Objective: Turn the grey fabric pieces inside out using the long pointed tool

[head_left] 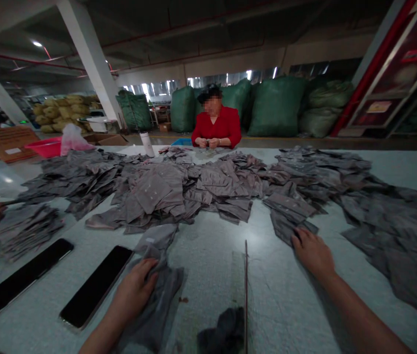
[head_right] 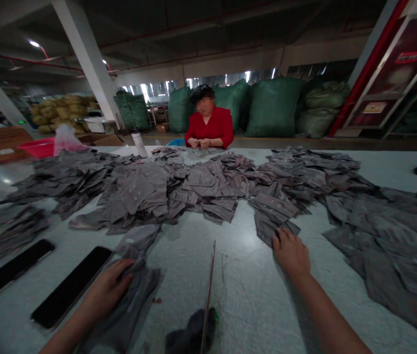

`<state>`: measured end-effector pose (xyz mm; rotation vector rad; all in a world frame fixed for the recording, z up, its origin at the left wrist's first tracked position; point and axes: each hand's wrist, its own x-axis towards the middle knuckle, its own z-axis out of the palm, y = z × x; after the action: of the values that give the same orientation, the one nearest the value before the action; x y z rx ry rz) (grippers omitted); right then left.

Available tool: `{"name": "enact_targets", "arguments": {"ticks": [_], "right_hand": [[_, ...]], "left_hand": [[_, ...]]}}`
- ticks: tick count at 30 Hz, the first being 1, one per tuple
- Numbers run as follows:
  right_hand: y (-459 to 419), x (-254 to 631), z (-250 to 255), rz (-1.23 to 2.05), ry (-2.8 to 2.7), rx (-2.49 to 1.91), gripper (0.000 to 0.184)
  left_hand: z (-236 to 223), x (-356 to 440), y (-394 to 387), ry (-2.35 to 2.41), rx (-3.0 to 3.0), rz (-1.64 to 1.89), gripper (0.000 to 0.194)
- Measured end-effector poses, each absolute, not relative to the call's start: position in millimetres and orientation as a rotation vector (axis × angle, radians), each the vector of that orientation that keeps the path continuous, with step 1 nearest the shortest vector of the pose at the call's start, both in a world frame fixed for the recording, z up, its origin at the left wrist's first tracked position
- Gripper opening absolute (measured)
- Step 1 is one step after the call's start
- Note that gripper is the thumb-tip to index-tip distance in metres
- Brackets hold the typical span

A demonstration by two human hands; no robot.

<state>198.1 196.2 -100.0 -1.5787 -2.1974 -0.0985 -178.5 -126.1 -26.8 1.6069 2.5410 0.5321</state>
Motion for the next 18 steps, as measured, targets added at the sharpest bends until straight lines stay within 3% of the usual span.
{"name": "enact_targets", "arguments": {"ticks": [5, 11, 18], "right_hand": [[191, 205, -110, -0.157, -1.969, -1.540, 0.039], [164, 192, -87, -0.112, -1.846, -1.356, 0.035], [94, 120, -52, 0.323, -1.963, -0.947, 0.034]], "left_hand": [[-23, -179, -134, 2.637, 1.604, 0.707, 0.035], [7, -163, -142, 2.617, 1.582, 1.050, 0.036], [41, -118, -122, 2.373, 1.442, 1.319, 0.030]]}}
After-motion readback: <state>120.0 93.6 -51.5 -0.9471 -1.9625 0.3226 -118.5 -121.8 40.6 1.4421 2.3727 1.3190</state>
